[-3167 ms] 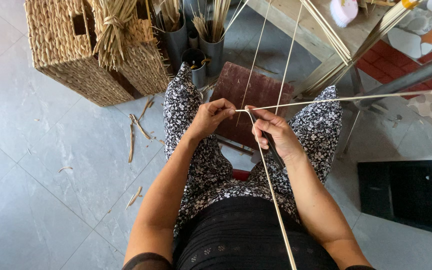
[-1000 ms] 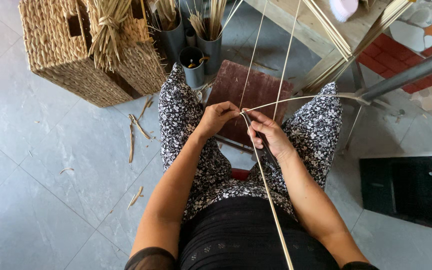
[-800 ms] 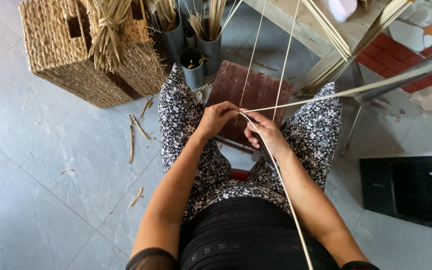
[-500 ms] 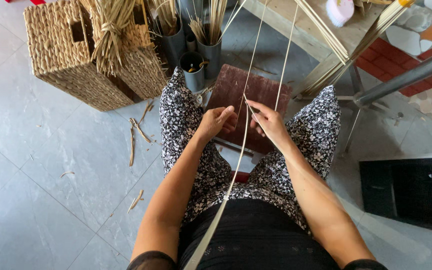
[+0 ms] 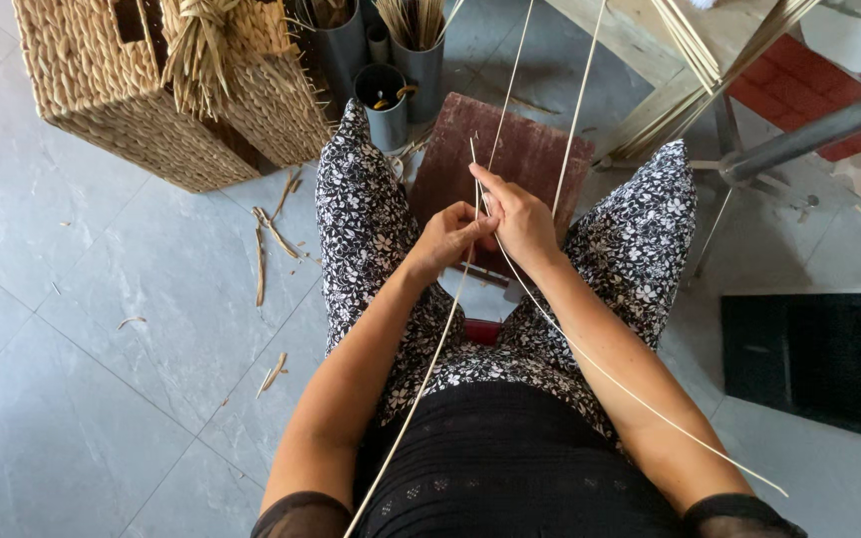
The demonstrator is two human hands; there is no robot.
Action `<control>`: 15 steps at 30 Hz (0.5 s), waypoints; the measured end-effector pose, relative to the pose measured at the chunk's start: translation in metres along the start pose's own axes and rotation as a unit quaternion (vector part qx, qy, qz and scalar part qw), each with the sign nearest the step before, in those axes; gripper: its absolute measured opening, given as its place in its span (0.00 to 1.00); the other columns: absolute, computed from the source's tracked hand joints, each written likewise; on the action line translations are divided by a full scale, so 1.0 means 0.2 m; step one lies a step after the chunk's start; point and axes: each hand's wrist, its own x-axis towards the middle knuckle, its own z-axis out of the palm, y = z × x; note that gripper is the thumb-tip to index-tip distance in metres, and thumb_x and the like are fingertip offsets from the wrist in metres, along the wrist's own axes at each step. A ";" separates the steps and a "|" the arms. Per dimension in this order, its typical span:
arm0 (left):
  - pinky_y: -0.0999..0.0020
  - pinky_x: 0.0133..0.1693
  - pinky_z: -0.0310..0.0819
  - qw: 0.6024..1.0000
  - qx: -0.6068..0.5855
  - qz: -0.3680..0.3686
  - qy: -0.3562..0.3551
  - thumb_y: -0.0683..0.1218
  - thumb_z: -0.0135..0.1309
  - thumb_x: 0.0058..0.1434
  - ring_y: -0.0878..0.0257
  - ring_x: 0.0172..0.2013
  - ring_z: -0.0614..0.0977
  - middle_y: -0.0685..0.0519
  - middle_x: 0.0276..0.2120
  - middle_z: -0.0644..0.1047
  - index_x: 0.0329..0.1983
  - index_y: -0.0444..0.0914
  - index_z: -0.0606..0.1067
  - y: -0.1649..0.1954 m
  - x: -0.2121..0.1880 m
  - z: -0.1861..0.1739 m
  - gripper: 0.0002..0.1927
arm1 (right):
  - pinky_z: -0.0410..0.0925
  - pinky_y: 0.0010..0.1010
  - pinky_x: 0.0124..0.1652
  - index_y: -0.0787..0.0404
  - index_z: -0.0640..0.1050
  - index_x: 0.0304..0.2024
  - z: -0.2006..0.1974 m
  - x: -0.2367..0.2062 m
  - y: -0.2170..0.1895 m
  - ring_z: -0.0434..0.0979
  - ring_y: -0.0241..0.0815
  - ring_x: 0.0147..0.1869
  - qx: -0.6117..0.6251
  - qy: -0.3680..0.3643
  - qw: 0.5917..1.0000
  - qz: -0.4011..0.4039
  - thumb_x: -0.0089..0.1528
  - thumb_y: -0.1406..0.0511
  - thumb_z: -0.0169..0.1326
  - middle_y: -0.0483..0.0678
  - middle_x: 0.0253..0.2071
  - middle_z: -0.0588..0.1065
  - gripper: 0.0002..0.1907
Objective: The person sits on the floor with a small cutting board across their lap and splits long thin bamboo strips into narrower slivers using a knife, then trims the slivers to length with shears and the knife. Finished thin sticks are set aside on the board while offcuts drop to the floor.
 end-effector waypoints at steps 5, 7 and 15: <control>0.79 0.21 0.56 0.990 -0.141 0.005 0.007 0.52 0.54 0.68 0.74 0.19 0.68 0.54 0.28 0.81 0.42 0.39 0.73 -0.05 0.00 0.04 0.11 | 0.77 0.38 0.42 0.47 0.72 0.66 -0.01 0.03 -0.03 0.83 0.52 0.47 0.000 0.006 1.000 -0.009 0.67 0.70 0.55 0.56 0.52 0.80 0.25; 0.79 0.20 0.56 0.987 -0.159 0.003 0.016 0.54 0.53 0.69 0.75 0.18 0.68 0.56 0.28 0.80 0.40 0.39 0.73 -0.05 -0.01 0.04 0.13 | 0.76 0.38 0.43 0.48 0.72 0.66 -0.02 0.04 -0.05 0.83 0.51 0.48 0.023 0.003 1.000 -0.009 0.67 0.71 0.54 0.56 0.53 0.80 0.25; 0.77 0.29 0.69 0.990 -0.137 -0.030 0.018 0.56 0.55 0.68 0.72 0.26 0.76 0.57 0.30 0.79 0.40 0.40 0.73 -0.04 -0.03 0.06 0.15 | 0.76 0.37 0.39 0.47 0.74 0.65 -0.01 0.04 -0.06 0.84 0.50 0.42 -0.024 -0.007 1.000 0.013 0.67 0.69 0.55 0.54 0.45 0.80 0.24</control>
